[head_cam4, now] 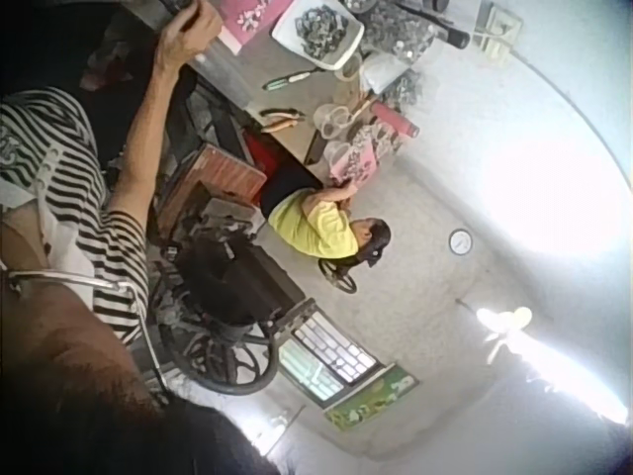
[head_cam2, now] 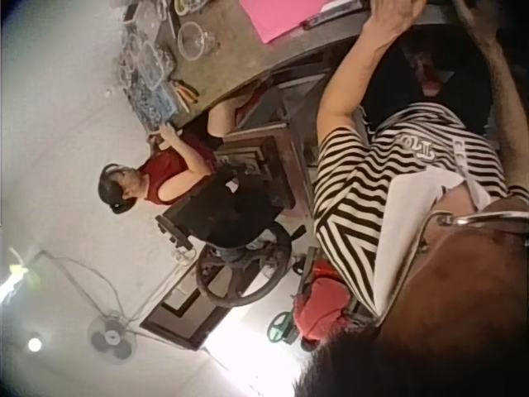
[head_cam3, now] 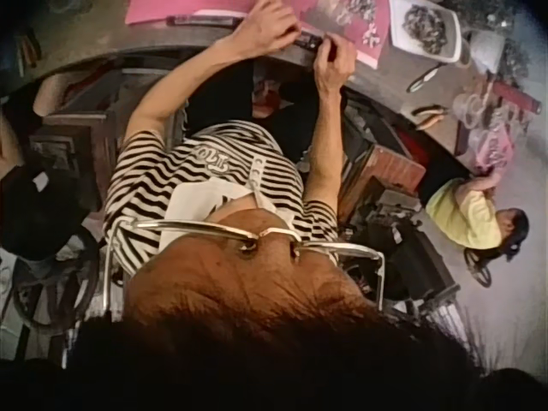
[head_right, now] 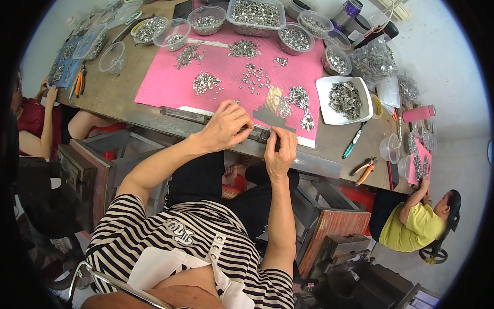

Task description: The person arranges small metal pieces into a metal mold bar by hand, places the loaded mold into a press machine to press them with a hand wheel, and returns to placing more pieces into the mold bar.

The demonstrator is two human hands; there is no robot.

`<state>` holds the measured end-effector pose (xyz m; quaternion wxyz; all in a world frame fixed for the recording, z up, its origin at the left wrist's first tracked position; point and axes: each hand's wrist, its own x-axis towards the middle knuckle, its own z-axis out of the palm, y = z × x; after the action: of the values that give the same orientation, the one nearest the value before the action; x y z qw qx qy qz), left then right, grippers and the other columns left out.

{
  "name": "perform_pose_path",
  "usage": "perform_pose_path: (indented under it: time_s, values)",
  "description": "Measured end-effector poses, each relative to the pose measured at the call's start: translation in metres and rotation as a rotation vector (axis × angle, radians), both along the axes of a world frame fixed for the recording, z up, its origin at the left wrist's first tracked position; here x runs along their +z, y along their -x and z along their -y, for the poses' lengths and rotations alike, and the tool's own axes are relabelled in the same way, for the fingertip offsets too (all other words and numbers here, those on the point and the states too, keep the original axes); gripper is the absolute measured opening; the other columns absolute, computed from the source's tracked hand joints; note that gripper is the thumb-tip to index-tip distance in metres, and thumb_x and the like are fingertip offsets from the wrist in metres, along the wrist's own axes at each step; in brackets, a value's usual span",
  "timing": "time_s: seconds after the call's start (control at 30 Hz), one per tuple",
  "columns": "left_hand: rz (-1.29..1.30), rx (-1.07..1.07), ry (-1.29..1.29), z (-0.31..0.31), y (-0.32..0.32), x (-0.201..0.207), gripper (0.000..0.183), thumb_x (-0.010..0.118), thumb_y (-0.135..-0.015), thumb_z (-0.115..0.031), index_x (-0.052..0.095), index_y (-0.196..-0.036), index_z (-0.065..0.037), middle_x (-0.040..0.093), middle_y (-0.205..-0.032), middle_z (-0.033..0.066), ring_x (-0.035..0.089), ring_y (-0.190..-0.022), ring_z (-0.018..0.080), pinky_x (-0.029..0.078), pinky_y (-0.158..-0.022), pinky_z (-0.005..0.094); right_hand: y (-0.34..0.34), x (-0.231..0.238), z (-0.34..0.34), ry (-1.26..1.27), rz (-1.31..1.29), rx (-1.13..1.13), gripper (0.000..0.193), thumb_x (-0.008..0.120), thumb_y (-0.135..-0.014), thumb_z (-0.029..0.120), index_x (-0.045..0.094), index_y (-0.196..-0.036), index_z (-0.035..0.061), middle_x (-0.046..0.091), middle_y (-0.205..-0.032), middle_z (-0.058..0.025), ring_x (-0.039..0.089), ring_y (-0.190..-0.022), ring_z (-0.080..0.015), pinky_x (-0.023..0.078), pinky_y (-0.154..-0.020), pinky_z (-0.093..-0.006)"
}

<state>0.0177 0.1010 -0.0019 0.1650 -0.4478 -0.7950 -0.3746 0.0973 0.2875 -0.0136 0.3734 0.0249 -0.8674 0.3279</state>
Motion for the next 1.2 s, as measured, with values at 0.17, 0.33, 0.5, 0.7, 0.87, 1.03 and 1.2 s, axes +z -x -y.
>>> perform_pose_path:
  time_s: [0.17, 0.33, 0.5, 0.7, 0.87, 1.03, 1.2]
  values:
    - [-0.027, 0.015, 0.029, -0.005, -0.003, 0.002, 0.013, 0.074, -0.079, -0.013, 0.064, -0.086, -0.007, 0.058, -0.086, 0.0058, 0.056, -0.091, 0.0261, 0.041, -0.096, 0.0446, -0.001, 0.000, 0.001, 0.009, -0.010, 0.001, 0.015, 0.068, -0.086, -0.005, 0.067, -0.099, 0.0024, 0.068, -0.093, -0.0122, 0.064, -0.086, -0.0304, 0.047, -0.080, -0.0386]
    - [0.095, -0.003, 0.152, 0.005, -0.004, -0.001, 0.022, 0.067, -0.094, -0.024, 0.074, -0.111, -0.013, 0.070, -0.113, -0.0015, 0.058, -0.112, 0.0248, 0.025, -0.115, 0.0588, -0.001, 0.000, 0.000, -0.014, -0.009, 0.002, 0.016, 0.068, -0.085, -0.006, 0.066, -0.099, 0.0023, 0.068, -0.094, -0.0125, 0.064, -0.086, -0.0308, 0.047, -0.080, -0.0391]
    - [0.064, 0.088, 0.440, 0.027, 0.023, 0.004, 0.049, 0.043, -0.106, -0.045, 0.059, -0.141, -0.016, 0.054, -0.149, -0.0013, 0.034, -0.146, 0.0367, 0.005, -0.116, 0.0752, -0.001, 0.004, 0.001, -0.020, 0.000, -0.003, 0.012, 0.067, -0.087, -0.006, 0.067, -0.098, 0.0006, 0.067, -0.090, -0.0130, 0.064, -0.084, -0.0299, 0.049, -0.080, -0.0371]
    - [0.129, 0.141, 0.548, 0.065, 0.037, 0.013, 0.054, 0.038, -0.106, -0.049, 0.058, -0.142, -0.014, 0.050, -0.153, 0.0005, 0.024, -0.151, 0.0388, 0.001, -0.116, 0.0750, 0.002, 0.011, 0.000, -0.058, 0.012, 0.066, 0.017, 0.068, -0.084, -0.006, 0.067, -0.099, 0.0025, 0.067, -0.095, -0.0122, 0.063, -0.088, -0.0307, 0.046, -0.081, -0.0393]
    - [0.071, 0.056, 0.484, 0.061, 0.033, 0.008, 0.061, 0.035, -0.106, -0.055, 0.058, -0.142, -0.012, 0.049, -0.153, 0.0009, 0.020, -0.153, 0.0379, -0.003, -0.115, 0.0758, 0.042, 0.030, 0.002, -0.269, 0.125, 0.159, 0.022, 0.067, -0.085, 0.000, 0.066, -0.107, 0.0024, 0.064, -0.108, -0.0122, 0.061, -0.103, -0.0310, 0.045, -0.090, -0.0423]
    - [0.047, 0.122, 0.433, 0.057, 0.053, 0.010, 0.065, 0.037, -0.105, -0.054, 0.053, -0.144, -0.004, 0.043, -0.157, 0.0090, 0.025, -0.151, 0.0368, 0.002, -0.118, 0.0716, 0.077, 0.024, 0.001, -0.445, 0.286, 0.203, 0.041, 0.065, -0.090, 0.012, 0.060, -0.128, -0.0021, 0.058, -0.138, -0.0183, 0.049, -0.134, -0.0364, 0.038, -0.109, -0.0477]
    - [-0.029, 0.204, 0.499, 0.013, 0.073, 0.001, 0.077, 0.036, -0.105, -0.055, 0.040, -0.148, 0.008, 0.039, -0.156, 0.0246, 0.032, -0.149, 0.0373, 0.009, -0.121, 0.0634, 0.106, 0.015, 0.015, -0.527, 0.420, 0.248, 0.047, 0.052, -0.099, 0.014, 0.047, -0.143, -0.0030, 0.045, -0.151, -0.0217, 0.039, -0.143, -0.0399, 0.028, -0.119, -0.0549]
